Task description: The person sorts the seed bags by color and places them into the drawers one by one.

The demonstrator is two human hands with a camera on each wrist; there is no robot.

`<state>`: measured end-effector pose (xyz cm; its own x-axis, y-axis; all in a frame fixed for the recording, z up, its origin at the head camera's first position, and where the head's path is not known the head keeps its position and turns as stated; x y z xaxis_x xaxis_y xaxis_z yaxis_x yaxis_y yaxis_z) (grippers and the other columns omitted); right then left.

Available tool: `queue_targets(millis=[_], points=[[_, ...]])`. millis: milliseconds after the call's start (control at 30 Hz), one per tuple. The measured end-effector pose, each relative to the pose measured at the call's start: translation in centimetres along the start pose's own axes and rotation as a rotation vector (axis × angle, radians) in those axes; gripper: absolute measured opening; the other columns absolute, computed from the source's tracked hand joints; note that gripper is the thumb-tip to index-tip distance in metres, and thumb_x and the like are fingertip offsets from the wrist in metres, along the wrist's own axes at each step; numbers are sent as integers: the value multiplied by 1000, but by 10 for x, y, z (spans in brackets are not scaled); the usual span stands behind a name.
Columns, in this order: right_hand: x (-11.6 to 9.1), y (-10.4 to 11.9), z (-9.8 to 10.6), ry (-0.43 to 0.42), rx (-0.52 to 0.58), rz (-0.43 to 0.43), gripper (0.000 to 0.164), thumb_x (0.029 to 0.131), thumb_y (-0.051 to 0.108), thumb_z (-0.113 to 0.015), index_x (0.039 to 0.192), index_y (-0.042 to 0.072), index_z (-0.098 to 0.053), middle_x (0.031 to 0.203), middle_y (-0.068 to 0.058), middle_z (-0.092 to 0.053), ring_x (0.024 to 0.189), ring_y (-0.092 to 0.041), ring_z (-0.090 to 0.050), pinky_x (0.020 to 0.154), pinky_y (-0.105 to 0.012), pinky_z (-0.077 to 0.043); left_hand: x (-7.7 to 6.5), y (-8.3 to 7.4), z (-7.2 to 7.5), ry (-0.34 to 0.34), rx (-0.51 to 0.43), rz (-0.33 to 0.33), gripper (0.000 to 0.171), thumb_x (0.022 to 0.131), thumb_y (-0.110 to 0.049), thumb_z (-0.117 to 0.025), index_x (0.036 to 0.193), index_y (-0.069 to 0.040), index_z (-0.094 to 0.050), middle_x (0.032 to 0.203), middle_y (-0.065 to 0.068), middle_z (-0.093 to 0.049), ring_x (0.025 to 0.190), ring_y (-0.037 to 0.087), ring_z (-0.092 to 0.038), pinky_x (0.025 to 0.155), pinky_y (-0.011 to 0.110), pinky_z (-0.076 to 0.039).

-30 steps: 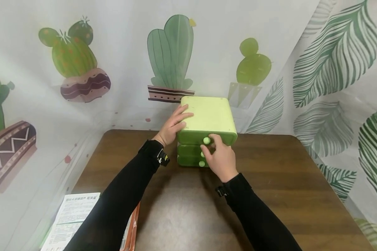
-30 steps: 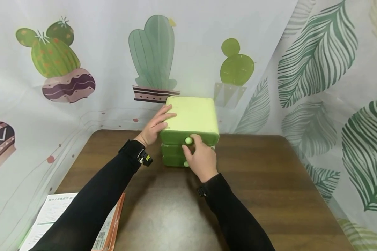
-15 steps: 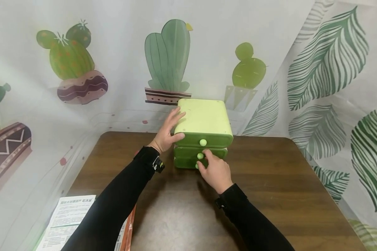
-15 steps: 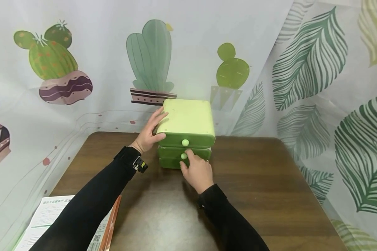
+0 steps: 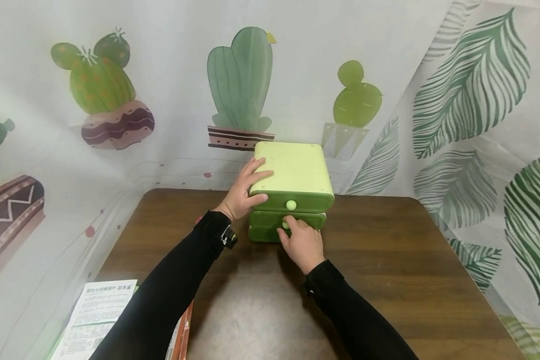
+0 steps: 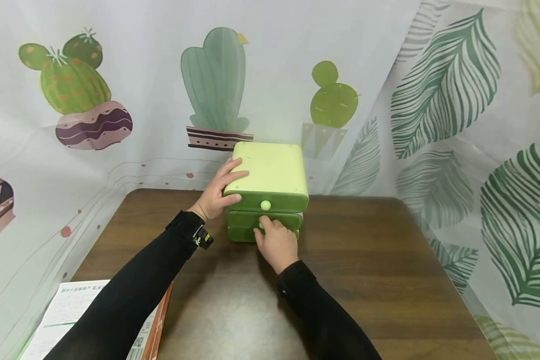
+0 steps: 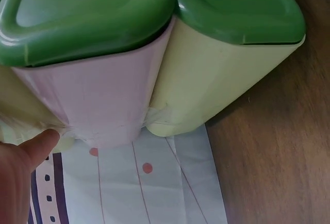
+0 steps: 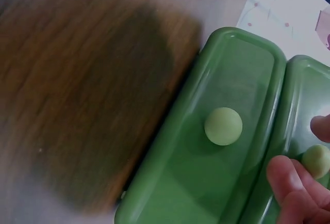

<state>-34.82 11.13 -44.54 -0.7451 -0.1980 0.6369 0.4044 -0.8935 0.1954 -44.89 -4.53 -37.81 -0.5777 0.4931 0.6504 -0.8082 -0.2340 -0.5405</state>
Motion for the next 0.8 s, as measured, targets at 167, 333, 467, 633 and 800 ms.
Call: queue_targets(millis=[167,333,467,633,800], points=[[3,-2,-2,-48,3,-9,18,92,24,-74,95,12,-60,64,-1,-51,47,-20,-52,39,-36,-39,0,1,-1,-5,-14,-9,67,88,-51,-58,138,-7,-58,158,15,-30,149,36,-7,116,56,-8],[7,-1,-4,-47,25,-16,20,91,17,-73,86,13,-54,60,1,-42,44,-18,-46,37,-34,-35,-1,3,0,-18,-13,5,66,87,-51,-59,138,-9,-59,158,13,-32,149,36,-8,116,55,-8],[9,-1,-4,-47,52,-17,26,90,13,-73,82,14,-48,59,2,-38,44,-18,-44,39,-34,-35,-1,3,0,-31,-17,8,66,86,-52,-59,137,-9,-60,157,12,-33,149,36,-9,116,55,-8],[9,-2,-5,-45,58,-11,28,88,10,-72,79,14,-46,58,2,-37,44,-16,-42,40,-34,-35,-2,4,-1,-51,-17,12,64,86,-49,-59,135,-8,-61,156,12,-35,149,34,-10,116,53,-8],[10,-2,-4,-34,52,-30,28,87,10,-72,77,15,-47,57,3,-38,44,-16,-43,41,-35,-37,-2,3,0,-54,-15,19,63,84,-45,-60,135,-8,-61,156,11,-36,149,33,-11,116,53,-9]])
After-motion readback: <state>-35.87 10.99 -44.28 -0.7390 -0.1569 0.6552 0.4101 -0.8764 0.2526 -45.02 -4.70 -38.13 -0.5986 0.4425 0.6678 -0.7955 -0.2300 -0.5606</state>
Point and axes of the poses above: each hand's wrist, its own x-axis towards the middle knuckle, its own z-axis out of the back of the hand, y = z × x, the point moved 7 cm from there along x, towards the middle knuckle
